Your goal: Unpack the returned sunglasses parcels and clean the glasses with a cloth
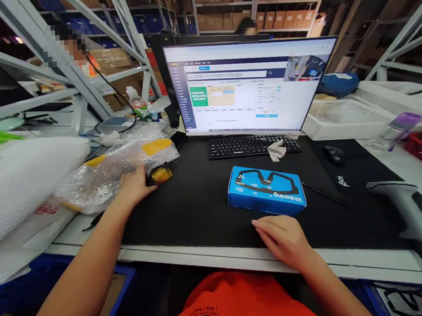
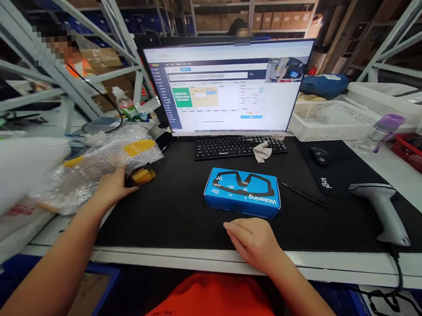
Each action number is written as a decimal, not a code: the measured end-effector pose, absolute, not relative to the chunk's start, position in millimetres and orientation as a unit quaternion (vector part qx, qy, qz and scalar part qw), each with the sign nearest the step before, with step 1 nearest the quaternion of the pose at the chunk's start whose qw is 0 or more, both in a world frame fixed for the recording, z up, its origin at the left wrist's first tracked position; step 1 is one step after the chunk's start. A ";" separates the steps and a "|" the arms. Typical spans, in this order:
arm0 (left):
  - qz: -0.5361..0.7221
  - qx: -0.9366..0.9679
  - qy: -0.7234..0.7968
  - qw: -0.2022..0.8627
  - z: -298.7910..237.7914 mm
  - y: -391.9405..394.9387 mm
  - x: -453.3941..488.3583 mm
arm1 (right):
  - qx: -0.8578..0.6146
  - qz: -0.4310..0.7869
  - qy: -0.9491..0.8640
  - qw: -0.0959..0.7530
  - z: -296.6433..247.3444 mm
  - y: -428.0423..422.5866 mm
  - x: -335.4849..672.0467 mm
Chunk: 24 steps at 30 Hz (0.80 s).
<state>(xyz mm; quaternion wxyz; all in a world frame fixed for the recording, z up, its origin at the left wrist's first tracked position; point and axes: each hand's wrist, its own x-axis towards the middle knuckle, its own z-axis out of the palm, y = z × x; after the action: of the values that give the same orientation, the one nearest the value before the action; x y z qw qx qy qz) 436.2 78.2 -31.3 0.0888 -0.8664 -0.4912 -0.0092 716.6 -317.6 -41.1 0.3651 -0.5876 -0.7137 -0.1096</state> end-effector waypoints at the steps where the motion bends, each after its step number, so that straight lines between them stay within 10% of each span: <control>1: -0.031 -0.869 -0.486 0.090 -29.1 75.3 438.8 | -0.597 -0.143 -0.685 0.392 -36.3 -326.5 725.1; 7: -0.248 -0.937 -0.246 0.026 -21.9 13.5 485.2 | -0.851 -0.162 -0.401 0.299 -27.3 -375.6 823.2; 11: -0.194 -0.970 -0.142 -0.031 -26.1 -43.2 530.4 | -0.909 -0.040 -0.390 0.141 -50.6 -381.8 880.1; 24: -0.059 -0.850 -0.070 -0.519 -62.4 -41.6 616.4 | -0.925 0.025 -0.357 0.127 -48.7 -341.0 960.1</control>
<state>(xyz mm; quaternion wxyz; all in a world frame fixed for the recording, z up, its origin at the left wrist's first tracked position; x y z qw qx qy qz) 616.4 -41.6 -62.4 -0.5190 -0.8498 -0.0701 -0.0594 960.1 -341.0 -48.7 0.1268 -0.9252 -0.3569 0.0250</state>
